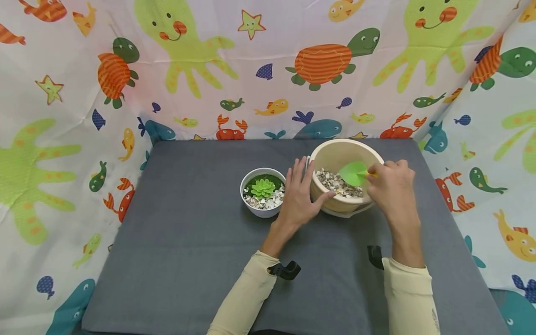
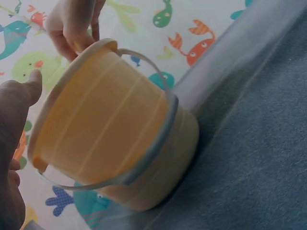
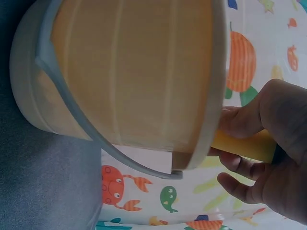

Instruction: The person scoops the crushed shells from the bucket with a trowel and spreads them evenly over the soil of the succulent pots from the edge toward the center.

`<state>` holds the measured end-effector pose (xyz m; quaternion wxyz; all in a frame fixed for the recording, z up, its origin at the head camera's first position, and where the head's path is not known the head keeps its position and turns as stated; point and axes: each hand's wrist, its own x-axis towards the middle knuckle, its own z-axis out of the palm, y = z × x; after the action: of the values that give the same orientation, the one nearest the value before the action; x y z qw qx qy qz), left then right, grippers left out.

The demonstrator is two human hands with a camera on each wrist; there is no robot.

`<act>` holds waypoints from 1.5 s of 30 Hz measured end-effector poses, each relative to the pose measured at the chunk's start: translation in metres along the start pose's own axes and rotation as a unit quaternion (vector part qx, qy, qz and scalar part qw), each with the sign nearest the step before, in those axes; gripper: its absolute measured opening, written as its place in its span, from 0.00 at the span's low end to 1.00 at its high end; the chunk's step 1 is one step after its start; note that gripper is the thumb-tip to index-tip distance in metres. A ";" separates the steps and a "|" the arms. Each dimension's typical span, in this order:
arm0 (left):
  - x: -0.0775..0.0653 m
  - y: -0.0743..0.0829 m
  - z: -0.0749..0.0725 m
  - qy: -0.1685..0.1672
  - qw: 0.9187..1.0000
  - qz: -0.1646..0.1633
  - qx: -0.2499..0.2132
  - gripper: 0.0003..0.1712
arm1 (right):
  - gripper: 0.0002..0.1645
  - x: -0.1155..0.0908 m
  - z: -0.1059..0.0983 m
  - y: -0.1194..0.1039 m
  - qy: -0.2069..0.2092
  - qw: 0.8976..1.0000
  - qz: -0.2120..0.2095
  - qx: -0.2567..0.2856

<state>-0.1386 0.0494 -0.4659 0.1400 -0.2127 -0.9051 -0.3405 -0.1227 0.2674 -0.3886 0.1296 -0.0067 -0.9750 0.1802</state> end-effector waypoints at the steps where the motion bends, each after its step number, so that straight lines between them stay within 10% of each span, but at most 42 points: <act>1: 0.000 0.000 0.001 -0.009 1.000 -0.002 0.002 0.56 | 0.12 0.001 0.001 0.000 0.000 1.000 -0.003 -0.002; 14: 0.001 0.001 0.008 -0.035 0.999 -0.009 -0.019 0.56 | 0.15 0.006 0.020 -0.001 -0.050 0.998 -0.001 -0.026; 45: -0.002 -0.005 0.016 0.003 0.997 -0.004 -0.073 0.54 | 0.11 0.006 0.045 0.010 0.010 0.994 0.020 0.109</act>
<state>-0.1412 0.0568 -0.4810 0.1256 -0.2174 -0.8782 -0.4072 -0.1401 0.2614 -0.4313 0.1360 -0.0143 -0.9478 0.2882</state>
